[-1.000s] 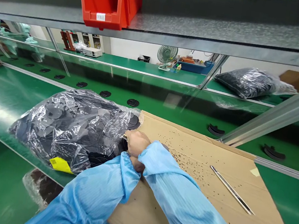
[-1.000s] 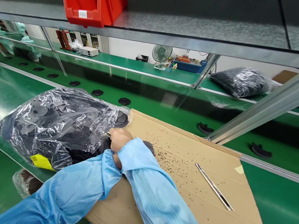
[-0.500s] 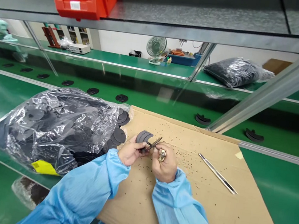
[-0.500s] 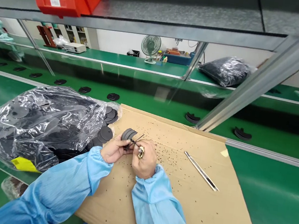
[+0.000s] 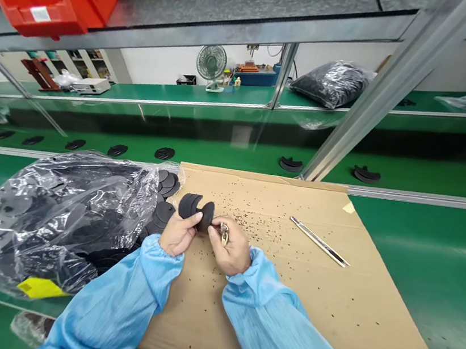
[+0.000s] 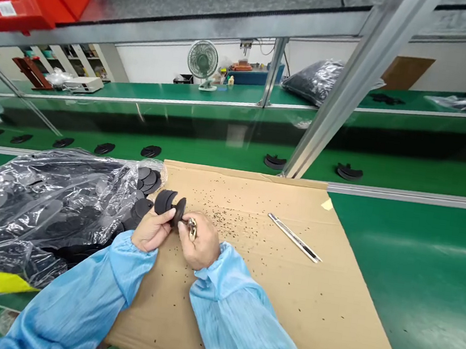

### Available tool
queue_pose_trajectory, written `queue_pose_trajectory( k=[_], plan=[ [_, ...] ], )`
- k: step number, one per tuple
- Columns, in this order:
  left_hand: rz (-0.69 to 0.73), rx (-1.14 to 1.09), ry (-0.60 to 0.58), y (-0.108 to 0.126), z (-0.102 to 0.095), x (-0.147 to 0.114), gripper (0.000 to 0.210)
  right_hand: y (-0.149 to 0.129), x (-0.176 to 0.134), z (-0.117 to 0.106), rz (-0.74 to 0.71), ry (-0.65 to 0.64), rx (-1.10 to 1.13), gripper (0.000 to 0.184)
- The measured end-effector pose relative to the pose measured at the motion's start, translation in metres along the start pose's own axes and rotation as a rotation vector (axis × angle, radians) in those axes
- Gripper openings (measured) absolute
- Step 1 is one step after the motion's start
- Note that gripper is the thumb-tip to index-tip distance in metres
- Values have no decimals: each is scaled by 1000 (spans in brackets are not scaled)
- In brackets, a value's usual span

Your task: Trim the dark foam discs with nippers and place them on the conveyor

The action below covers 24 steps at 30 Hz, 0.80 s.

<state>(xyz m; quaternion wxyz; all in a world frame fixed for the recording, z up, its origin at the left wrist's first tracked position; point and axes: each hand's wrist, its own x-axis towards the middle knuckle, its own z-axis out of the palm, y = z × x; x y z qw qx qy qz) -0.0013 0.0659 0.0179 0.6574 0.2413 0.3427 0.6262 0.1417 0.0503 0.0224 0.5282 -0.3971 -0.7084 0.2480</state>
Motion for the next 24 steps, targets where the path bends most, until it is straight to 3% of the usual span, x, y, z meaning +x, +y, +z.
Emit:
queue_pose_trajectory(
  k=[4, 9, 15, 24],
  plan=[
    [121, 65, 47, 0, 1, 1, 53, 0, -1, 3, 180, 23, 13, 18],
    [123, 169, -11, -6, 2, -4, 40, 8, 2, 1, 272, 63, -95, 19],
    [27, 215, -114, -7, 0, -6, 38, 13, 4, -2, 302, 62, -97, 19],
    [-23, 194, -93, -2, -3, -7, 37, 16, 5, -2, 306, 29, 12, 29]
  ],
)
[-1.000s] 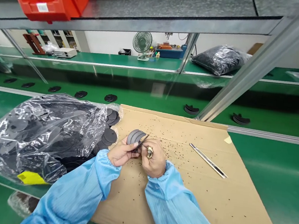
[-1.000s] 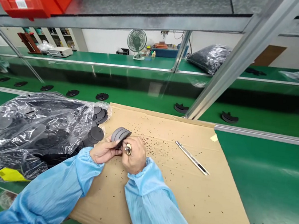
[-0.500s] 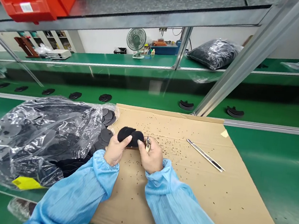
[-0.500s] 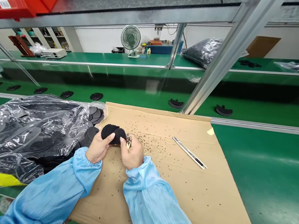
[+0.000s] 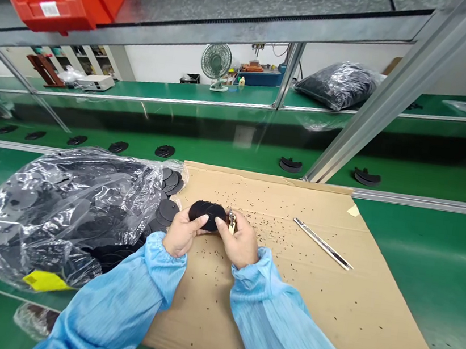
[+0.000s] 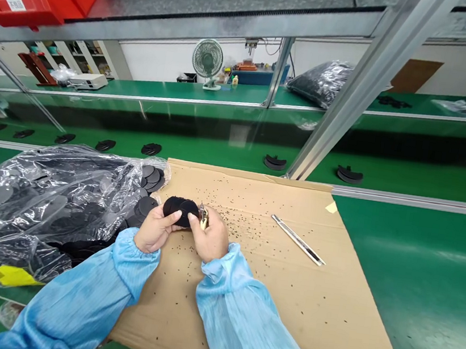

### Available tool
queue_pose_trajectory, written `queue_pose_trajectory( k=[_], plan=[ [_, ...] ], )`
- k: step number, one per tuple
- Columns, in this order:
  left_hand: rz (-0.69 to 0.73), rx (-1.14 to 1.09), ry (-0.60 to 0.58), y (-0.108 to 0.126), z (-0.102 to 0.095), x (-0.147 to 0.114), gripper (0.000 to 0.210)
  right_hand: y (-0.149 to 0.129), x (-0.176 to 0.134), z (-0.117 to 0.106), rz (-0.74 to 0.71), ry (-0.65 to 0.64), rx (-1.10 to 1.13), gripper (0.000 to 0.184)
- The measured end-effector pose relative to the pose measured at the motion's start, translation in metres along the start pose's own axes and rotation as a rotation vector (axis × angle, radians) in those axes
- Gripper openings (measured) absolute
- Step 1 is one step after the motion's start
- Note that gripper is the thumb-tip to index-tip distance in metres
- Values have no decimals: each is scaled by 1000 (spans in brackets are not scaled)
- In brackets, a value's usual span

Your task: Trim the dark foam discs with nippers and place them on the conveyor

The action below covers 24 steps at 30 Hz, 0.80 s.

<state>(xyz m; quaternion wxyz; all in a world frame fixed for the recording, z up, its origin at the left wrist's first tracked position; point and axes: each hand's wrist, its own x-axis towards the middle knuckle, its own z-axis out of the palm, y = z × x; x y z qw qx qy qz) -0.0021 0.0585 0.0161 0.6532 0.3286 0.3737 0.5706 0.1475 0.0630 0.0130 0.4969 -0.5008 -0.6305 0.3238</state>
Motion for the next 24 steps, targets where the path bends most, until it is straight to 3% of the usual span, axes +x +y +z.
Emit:
queue_pose_trajectory(
  k=[5, 13, 24],
  plan=[
    [-24, -11, -25, 0, 2, -1, 37, -1, 4, 0, 106, -55, 250, 30],
    [114, 22, -36, -4, 3, 0, 26, -2, 5, 2, 261, -42, 435, 33],
    [123, 62, -44, -5, 4, -3, 29, 1, 2, 3, 205, -31, 260, 27]
  ],
)
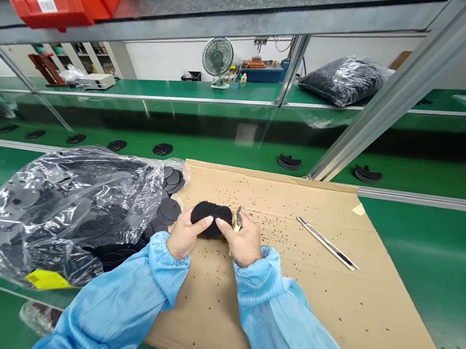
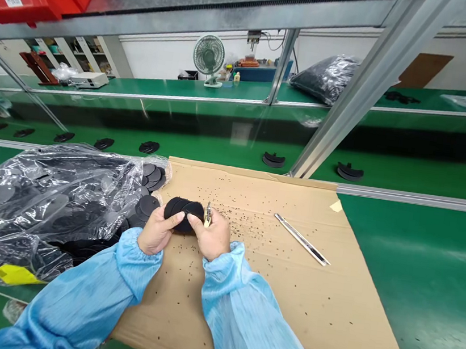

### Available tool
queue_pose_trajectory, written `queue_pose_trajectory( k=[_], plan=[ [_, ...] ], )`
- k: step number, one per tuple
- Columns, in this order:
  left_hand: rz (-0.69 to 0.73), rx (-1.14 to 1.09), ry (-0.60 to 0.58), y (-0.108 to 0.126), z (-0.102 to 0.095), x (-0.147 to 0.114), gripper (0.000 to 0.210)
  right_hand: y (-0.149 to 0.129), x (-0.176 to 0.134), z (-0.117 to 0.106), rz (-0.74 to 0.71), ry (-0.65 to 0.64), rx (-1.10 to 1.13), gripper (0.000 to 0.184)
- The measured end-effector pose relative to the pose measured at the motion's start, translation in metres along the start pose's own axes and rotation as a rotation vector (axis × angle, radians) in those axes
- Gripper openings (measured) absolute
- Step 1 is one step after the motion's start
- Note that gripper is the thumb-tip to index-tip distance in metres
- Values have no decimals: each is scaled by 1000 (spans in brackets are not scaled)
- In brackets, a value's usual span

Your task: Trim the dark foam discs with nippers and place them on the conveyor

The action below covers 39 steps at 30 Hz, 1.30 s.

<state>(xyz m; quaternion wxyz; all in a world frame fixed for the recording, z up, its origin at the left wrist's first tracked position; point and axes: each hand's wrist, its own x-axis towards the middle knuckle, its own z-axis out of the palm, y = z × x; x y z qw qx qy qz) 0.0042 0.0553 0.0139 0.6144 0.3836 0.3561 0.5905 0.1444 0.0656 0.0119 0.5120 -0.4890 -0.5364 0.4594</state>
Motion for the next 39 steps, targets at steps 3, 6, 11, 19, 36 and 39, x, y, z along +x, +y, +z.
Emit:
queue_pose_trajectory(
  k=[3, 6, 11, 19, 36, 39],
  plan=[
    [22, 65, 6, -3, 2, -2, 31, 1, 0, 0, -53, -30, -25, 29],
    [5, 39, 31, -4, 4, -1, 30, 0, 0, 0, -53, -22, -48, 30],
    [-195, -223, 124, 3, -2, 6, 34, -5, -4, 0, -154, -109, 34, 26],
    [-406, -161, 55, 6, -4, 3, 48, -9, -11, 1, -495, -66, -224, 7],
    [-400, -155, -111, 1, -3, -4, 49, -4, -10, 1, -731, -75, -416, 22],
    [-401, -145, -78, 1, -2, -4, 54, -5, -11, 3, -719, -54, -409, 19]
  ],
)
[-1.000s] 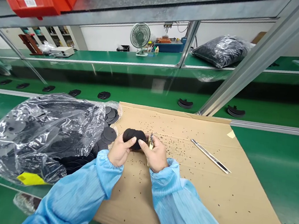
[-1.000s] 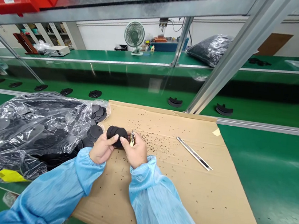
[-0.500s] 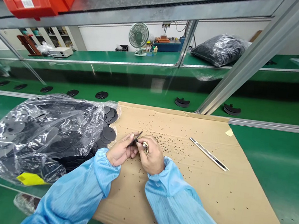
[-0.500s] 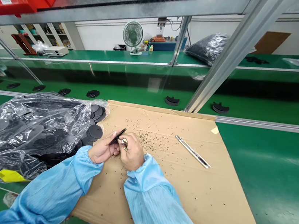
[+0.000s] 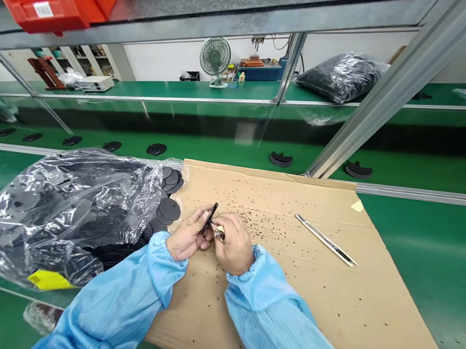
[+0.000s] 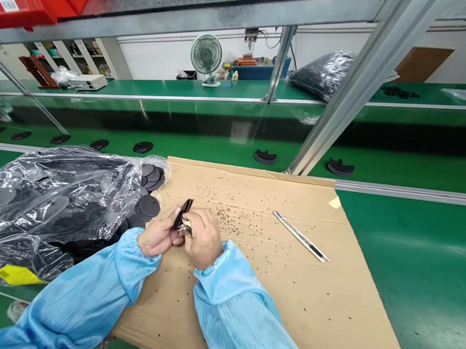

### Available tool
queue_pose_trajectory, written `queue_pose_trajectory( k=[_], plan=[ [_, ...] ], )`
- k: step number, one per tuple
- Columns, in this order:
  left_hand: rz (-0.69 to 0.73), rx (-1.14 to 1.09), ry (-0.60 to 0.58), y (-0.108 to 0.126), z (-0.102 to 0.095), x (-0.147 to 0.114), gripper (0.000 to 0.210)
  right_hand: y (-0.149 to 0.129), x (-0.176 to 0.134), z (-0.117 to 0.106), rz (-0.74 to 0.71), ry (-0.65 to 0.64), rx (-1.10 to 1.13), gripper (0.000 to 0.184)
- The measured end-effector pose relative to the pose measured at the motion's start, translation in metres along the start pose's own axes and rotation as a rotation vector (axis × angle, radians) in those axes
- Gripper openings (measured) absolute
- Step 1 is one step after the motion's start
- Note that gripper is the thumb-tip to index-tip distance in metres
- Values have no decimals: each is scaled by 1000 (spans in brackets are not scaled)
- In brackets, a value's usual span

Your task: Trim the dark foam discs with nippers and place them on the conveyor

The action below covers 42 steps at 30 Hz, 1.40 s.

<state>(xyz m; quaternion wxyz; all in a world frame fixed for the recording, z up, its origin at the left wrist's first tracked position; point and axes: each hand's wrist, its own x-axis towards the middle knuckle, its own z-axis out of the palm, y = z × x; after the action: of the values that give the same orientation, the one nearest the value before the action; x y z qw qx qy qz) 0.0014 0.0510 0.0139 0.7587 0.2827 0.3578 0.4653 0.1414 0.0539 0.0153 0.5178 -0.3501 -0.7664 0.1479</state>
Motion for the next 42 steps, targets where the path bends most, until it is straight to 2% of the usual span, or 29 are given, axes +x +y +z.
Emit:
queue_pose_trajectory(
  k=[4, 6, 9, 13, 15, 17, 20, 29, 34, 38, 42],
  plan=[
    [139, -35, 63, 4, 2, 3, 55, -4, 1, 3, 193, 63, 136, 13],
    [258, -31, 73, 7, 1, 6, 52, -5, 1, 4, 353, 87, 255, 12],
    [390, 54, 61, 10, -4, 9, 40, -3, 2, 4, 632, 34, 545, 22],
    [602, 396, 169, 10, -15, 9, 34, 6, 5, 1, 915, -2, 879, 29],
    [749, 612, 228, 9, -19, 7, 29, 9, 7, -2, 982, 16, 985, 28],
    [870, 786, 238, 8, -19, 5, 23, 11, 8, -5, 1033, 43, 1083, 25],
    [960, 939, 212, 7, -18, 2, 14, 11, 9, -6, 1104, 66, 1188, 24],
    [1015, 1020, 197, 2, -18, 0, 15, 10, 9, 1, 1132, 167, 1190, 22],
    [1028, 1066, 191, -1, -15, -1, 19, 9, 9, 3, 1125, 178, 1134, 24],
    [973, 933, 234, -2, -11, 2, 18, 6, 8, 5, 1067, 251, 1011, 23],
    [833, 724, 256, -3, -13, 8, 22, 2, 8, 5, 947, 238, 947, 23]
  ],
)
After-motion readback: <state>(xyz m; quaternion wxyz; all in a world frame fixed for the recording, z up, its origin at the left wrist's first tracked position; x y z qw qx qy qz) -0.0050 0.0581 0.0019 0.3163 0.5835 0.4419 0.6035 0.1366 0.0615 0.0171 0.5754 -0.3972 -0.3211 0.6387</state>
